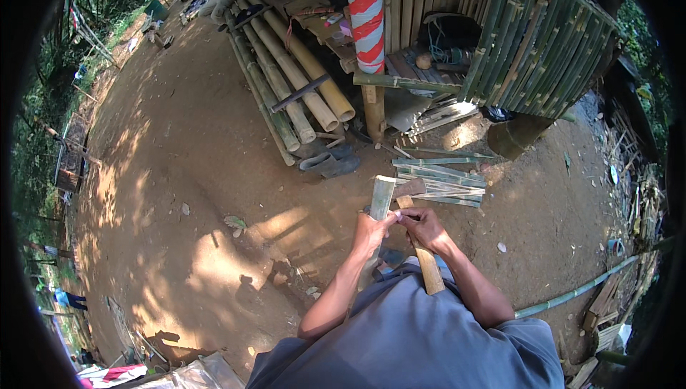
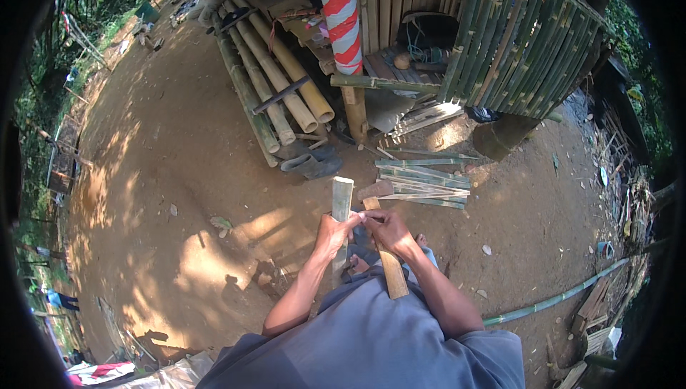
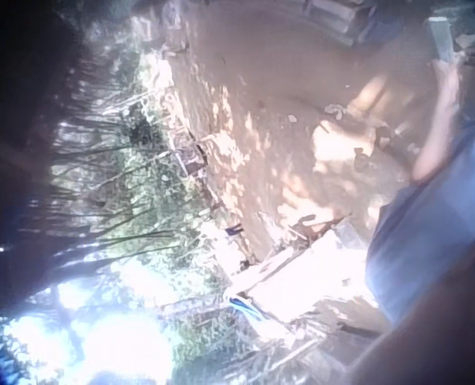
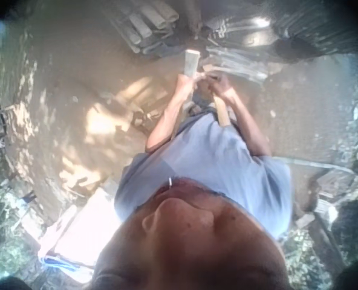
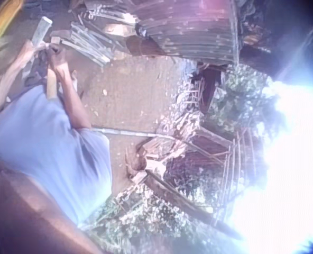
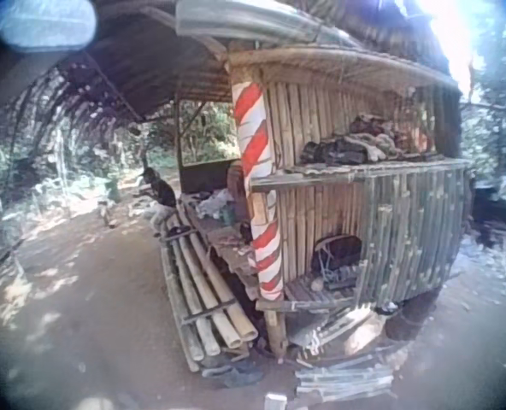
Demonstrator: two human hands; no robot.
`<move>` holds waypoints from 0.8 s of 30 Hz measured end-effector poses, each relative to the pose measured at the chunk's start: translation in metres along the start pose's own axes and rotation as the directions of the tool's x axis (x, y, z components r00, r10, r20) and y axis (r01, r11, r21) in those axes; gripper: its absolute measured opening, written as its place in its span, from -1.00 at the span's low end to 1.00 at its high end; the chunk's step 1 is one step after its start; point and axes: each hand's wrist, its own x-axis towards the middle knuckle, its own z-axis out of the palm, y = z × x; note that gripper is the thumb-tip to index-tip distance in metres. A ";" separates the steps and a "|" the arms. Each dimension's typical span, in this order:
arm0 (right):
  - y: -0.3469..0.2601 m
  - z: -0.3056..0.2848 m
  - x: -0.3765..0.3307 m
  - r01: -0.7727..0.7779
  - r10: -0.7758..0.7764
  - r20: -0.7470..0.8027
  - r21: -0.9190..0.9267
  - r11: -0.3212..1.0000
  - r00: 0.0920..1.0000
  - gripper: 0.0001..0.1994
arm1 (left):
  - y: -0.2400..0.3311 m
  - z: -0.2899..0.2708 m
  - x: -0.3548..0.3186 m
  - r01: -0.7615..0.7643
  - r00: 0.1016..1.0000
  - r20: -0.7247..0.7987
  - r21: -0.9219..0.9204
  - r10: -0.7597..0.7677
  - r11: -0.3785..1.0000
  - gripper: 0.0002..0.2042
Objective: The person uses a small axe to split bamboo strips and then hammers them into a curved bamboo framework. They repeatedly pick up bamboo pieces, split them, and secure them into the structure using the axe as a hammer.
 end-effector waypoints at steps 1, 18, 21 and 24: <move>0.003 0.002 0.003 -0.002 0.002 -0.001 -0.015 1.000 1.000 -0.76 | 0.000 -0.002 -0.001 0.019 1.000 -0.018 0.013 -0.019 1.000 -0.74; -0.029 0.034 0.000 0.211 -0.187 0.150 -0.166 0.963 0.971 -0.23 | -0.008 -0.047 -0.003 0.120 0.988 0.104 -0.046 -0.115 0.992 -0.76; -0.034 0.037 -0.001 0.198 -0.172 0.147 -0.183 0.963 0.974 -0.18 | -0.020 -0.052 0.001 0.083 0.991 0.115 -0.071 -0.075 0.994 -0.76; -0.026 0.037 0.003 0.191 -0.177 0.100 -0.152 0.970 0.979 -0.12 | -0.016 -0.051 -0.005 0.087 0.996 0.043 -0.114 -0.083 0.990 -0.78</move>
